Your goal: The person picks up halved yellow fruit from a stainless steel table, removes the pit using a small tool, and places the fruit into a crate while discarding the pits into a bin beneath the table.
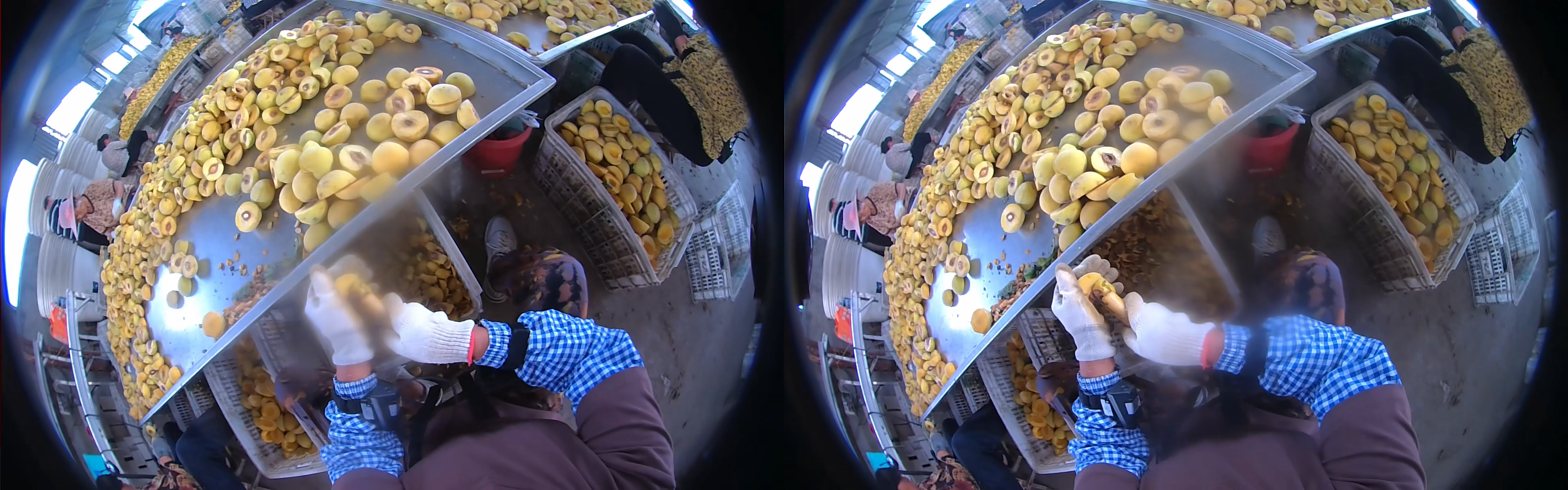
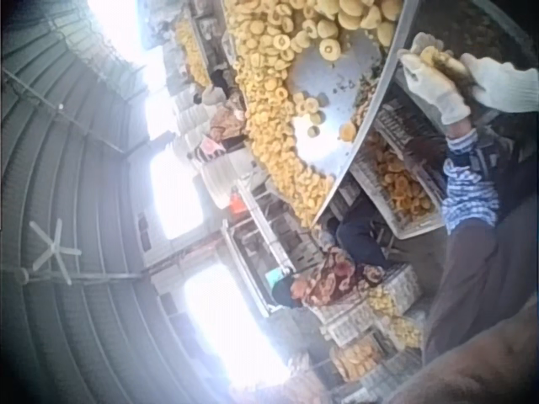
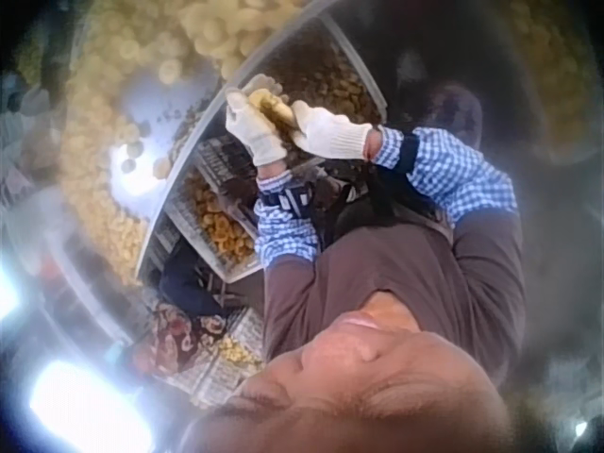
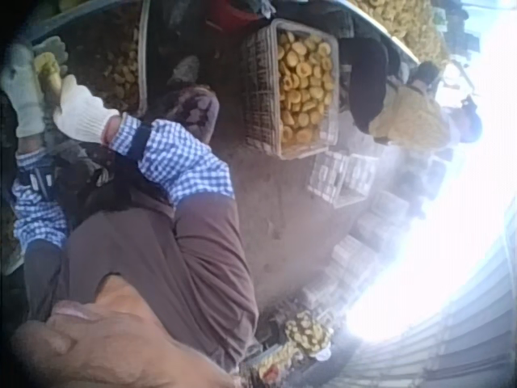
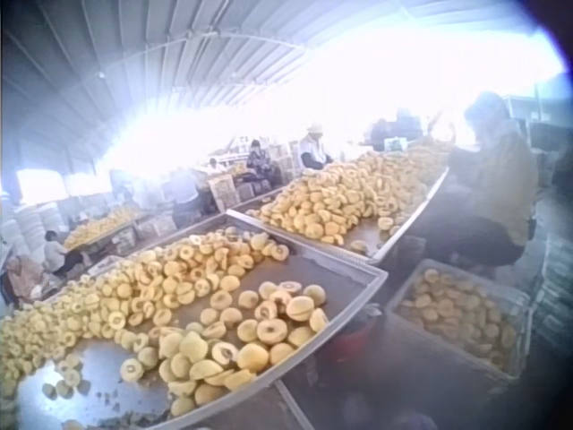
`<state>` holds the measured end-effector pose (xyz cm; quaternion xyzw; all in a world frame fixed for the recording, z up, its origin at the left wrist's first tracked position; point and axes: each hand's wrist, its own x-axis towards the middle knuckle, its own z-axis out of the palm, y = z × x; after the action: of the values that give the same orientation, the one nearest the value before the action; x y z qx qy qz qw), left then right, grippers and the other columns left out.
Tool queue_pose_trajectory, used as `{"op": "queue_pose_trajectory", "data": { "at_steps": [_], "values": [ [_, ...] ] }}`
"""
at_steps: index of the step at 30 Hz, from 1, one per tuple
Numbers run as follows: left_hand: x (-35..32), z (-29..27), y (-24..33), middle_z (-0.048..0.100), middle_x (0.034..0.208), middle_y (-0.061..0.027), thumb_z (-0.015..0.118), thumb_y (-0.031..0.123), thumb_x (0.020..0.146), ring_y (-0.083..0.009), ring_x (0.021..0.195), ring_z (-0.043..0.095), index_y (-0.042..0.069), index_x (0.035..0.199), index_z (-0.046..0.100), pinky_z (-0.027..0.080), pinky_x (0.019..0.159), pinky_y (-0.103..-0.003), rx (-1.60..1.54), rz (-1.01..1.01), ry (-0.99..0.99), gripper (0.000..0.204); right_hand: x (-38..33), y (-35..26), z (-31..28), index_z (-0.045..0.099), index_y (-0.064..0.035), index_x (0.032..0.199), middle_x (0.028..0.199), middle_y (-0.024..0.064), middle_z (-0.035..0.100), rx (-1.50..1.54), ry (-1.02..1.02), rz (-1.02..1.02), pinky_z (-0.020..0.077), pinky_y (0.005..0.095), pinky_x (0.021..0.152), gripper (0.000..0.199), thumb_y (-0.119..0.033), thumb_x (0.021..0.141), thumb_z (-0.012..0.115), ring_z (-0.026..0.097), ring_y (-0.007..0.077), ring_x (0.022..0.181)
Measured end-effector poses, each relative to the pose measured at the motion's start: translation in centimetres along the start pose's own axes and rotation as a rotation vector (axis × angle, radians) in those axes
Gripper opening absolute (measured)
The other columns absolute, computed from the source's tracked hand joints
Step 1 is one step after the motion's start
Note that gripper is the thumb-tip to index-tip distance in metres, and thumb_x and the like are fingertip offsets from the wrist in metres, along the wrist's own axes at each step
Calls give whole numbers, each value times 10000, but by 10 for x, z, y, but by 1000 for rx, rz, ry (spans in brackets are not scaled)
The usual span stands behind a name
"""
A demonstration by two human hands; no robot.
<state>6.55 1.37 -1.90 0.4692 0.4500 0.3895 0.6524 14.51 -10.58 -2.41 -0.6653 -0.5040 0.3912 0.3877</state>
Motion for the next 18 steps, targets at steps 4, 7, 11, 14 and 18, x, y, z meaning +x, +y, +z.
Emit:
{"op": "queue_pose_trajectory", "data": {
  "at_steps": [4, 7, 11, 14, 18],
  "values": [
    [6, 0, -3, 664, 854, -144, 409, 403, 986, -217, 688, 652, -47, 994, 603, 551, 558, -310, 164, 212, 48, 491, 10, 19, 10, 439, 14, 1041, 825, 257, 616, 81, 24, -161, 493, 474, 636, 348, -269, 871, 546, 623, 409, 721],
    [0, 8, 1, 665, 852, -136, 414, 386, 989, -199, 678, 643, -35, 988, 600, 538, 563, -296, 201, 265, 74, 460, 10, 22, 13, 437, 11, 1041, 784, 233, 617, 96, 82, -264, 495, 438, 578, 332, -261, 880, 541, 625, 362, 649],
    [0, 8, 3, 666, 854, -131, 412, 385, 990, -187, 673, 634, -35, 993, 598, 520, 579, -282, 431, 403, 82, 460, 9, 8, 3, 438, -15, 1027, 730, 136, 601, 333, -32, -91, 479, 340, 503, 292, -255, 895, 539, 600, 221, 563],
    [11, -3, 23, 661, 858, -127, 416, 506, 956, -202, 686, 631, -33, 1055, 590, 532, 615, -291, 230, 80, -151, 575, 3, -5, -20, 438, -69, 993, 684, 18, 533, 830, -364, 139, 434, 249, 457, 216, -244, 910, 535, 516, 94, 521],
    [0, 7, 29, 645, 899, -143, 425, 602, 910, -238, 738, 644, -51, 1082, 575, 556, 658, -338, -201, 7, -277, 692, 5, -13, -27, 436, -106, 975, 681, -5, 489, 985, -386, 146, 396, 222, 436, 152, -218, 920, 523, 465, 78, 494]
  ]
}}
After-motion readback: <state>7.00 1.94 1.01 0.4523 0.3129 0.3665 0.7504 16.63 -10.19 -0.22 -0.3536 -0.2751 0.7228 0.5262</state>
